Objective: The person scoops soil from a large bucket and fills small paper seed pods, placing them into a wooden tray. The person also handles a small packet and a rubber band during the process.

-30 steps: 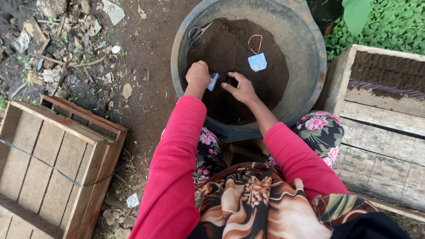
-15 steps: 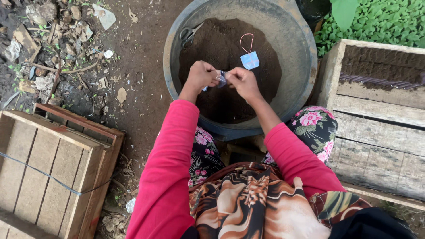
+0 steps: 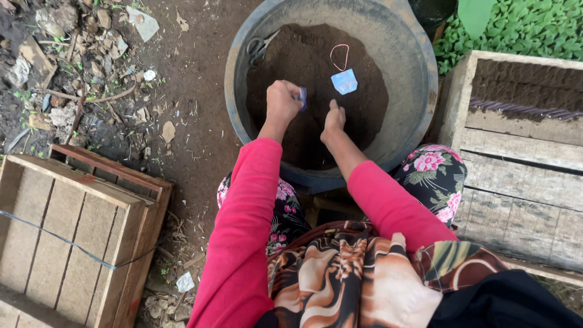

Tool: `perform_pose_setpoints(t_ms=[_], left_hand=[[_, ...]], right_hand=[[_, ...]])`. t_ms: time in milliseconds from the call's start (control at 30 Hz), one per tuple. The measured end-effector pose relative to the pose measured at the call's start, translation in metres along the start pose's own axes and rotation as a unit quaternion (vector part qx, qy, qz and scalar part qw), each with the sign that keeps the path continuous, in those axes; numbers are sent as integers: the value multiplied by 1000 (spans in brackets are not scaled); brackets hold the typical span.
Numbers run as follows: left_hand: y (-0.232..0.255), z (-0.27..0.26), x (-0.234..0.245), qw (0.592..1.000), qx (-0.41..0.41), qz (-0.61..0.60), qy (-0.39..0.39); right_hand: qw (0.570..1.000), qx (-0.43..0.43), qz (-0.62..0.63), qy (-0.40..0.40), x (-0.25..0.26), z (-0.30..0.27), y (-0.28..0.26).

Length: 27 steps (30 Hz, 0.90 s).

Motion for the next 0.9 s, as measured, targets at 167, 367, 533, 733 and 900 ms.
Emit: perform_pose_setpoints(t_ms=[167,367,533,733,900], left_hand=[[11,0,7,999,-2,-33,38],[40,-16,24,1000,17,-3,10],[49,-11,10,997,-17,74,-35],[11,11,-36,982,-32,181,-42],[2,17,-35,985,-47,156,-49]], right_hand=[[979,-83,188,-10,-19,-40,-48],[913,-43,348,-209,-16,17,-52],[904,3,339,-261,-31,9,-82],[940,-1,270,-207,-44,-52,-117],[941,14,270,-206,-43,-63,-124]])
Point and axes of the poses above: each hand's wrist, its own z-axis towards the middle knuckle, its own x-axis out of the back of the hand, y = z × x, the point moved 1 cm from there along z, towards the middle knuckle, and after that the axes turned 1 degree about -z, right-handed, at the moved point
